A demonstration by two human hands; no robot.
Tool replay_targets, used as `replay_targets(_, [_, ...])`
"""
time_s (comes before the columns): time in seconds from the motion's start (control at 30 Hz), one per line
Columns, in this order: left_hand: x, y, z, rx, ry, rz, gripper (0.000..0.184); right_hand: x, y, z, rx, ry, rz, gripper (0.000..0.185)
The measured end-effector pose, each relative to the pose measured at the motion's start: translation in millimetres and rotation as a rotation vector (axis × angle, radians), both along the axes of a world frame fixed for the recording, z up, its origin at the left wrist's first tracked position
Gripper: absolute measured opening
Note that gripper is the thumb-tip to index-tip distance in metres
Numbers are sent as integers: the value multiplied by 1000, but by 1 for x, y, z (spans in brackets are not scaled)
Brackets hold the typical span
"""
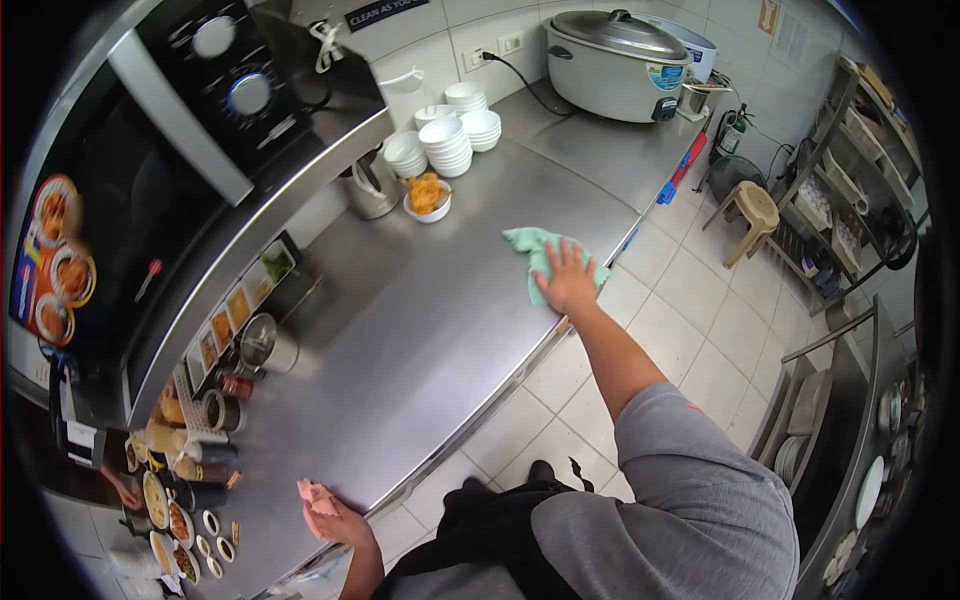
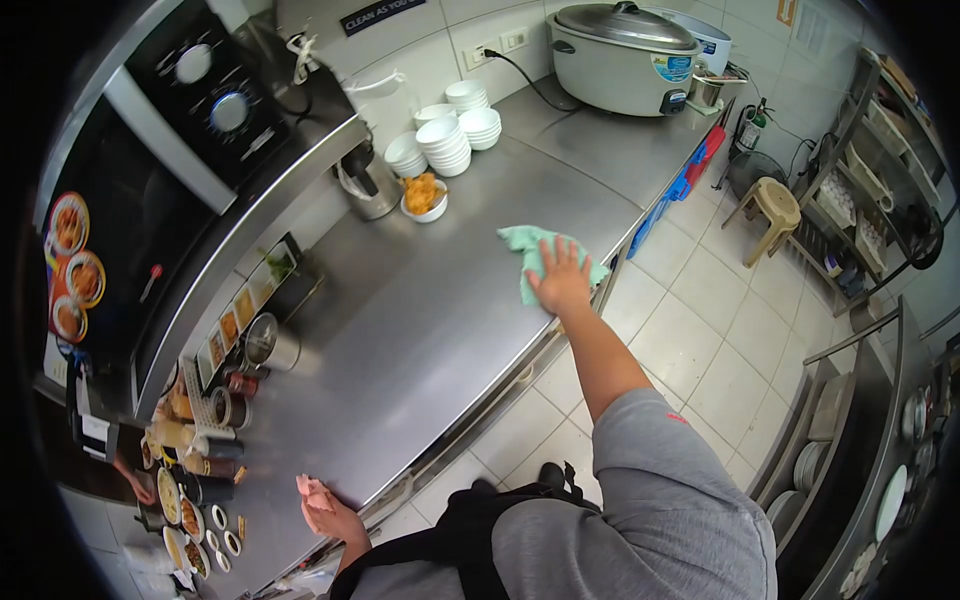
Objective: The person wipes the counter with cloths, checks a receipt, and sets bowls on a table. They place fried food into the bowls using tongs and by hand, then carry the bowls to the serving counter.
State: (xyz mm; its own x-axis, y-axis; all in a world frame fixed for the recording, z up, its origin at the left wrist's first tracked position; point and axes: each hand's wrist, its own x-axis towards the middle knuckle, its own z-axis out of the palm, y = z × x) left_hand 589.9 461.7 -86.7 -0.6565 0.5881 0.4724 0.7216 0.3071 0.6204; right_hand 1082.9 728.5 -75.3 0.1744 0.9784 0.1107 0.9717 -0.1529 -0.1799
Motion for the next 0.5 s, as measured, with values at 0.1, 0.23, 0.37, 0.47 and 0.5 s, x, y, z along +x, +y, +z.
replay_targets(0.1, [-3,18,-27,-53,100,-17,37,17,40,5,-27,-43,-326,73])
replay_targets(0.23, [-9,32,-51,94,63,-137,27,-63,81,-15,-49,-35,90,71])
replay_targets(0.37, [10,42,-35,223,234,-119,43,-43,140,-4,-48,44,291,68])
replay_targets(0.47, [32,67,-16,117,235,-18,36,36,240,-4,2,-3,-17,69])
replay_targets(0.5, [39,69,-9,56,238,33,35,64,273,-5,-10,25,-114,70])
